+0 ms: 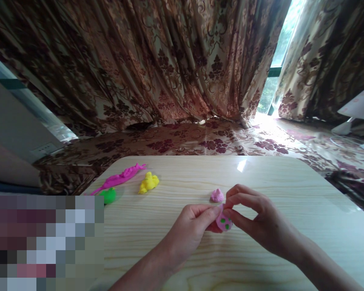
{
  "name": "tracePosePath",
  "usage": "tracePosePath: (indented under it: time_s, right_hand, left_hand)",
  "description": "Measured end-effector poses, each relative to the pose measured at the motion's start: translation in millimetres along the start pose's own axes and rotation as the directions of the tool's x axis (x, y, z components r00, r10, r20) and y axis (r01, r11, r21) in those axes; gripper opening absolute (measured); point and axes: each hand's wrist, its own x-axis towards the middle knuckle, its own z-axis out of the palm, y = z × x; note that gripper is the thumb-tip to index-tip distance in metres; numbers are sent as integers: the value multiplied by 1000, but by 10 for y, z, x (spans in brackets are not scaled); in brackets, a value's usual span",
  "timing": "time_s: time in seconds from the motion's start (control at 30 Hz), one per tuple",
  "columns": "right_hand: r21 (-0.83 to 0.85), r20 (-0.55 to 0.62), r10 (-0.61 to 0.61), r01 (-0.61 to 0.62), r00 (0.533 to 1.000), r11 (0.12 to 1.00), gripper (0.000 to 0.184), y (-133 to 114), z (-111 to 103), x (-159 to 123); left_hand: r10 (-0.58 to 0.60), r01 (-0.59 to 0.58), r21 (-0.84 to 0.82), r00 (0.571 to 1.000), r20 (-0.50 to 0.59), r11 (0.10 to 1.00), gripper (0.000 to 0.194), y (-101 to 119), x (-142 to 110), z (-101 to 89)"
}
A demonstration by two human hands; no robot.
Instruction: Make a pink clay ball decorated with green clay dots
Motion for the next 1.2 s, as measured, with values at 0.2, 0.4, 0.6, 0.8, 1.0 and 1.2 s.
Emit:
tracePosePath:
  time_s: [0.2, 0.4, 0.6, 0.8, 1.0, 1.2]
  right_hand:
    - [-24, -2, 3, -3, 1000, 1000, 9, 13, -1, 5]
    - [-35, -18, -20, 20, 1000, 999, 10, 25, 19, 19]
    - [-3, -140, 46, -46, 989, 999, 9, 0, -109, 29]
    - [47, -52, 58, -56, 997, 997, 10, 13, -104, 15]
    - [44, -35, 45, -43, 998, 998, 8, 25, -57, 20]
    - [35, -31, 53, -52, 998, 998, 12, 59, -56, 21]
  left_hand:
    - [-8, 8, 40, 1000, -4, 999, 33, -4, 2, -4]
    - [24, -21, 140, 1000, -18, 990, 28, -10, 1, -19]
    - [-23, 23, 6, 999, -30, 1000, 27, -25, 9, -37]
    - [-20, 28, -176, 999, 44, 984, 25, -33, 7, -35]
    - [-25, 33, -172, 998, 51, 985, 25, -26, -7, -28]
    - [-69, 76, -149, 996, 53, 986, 22, -40, 0, -30]
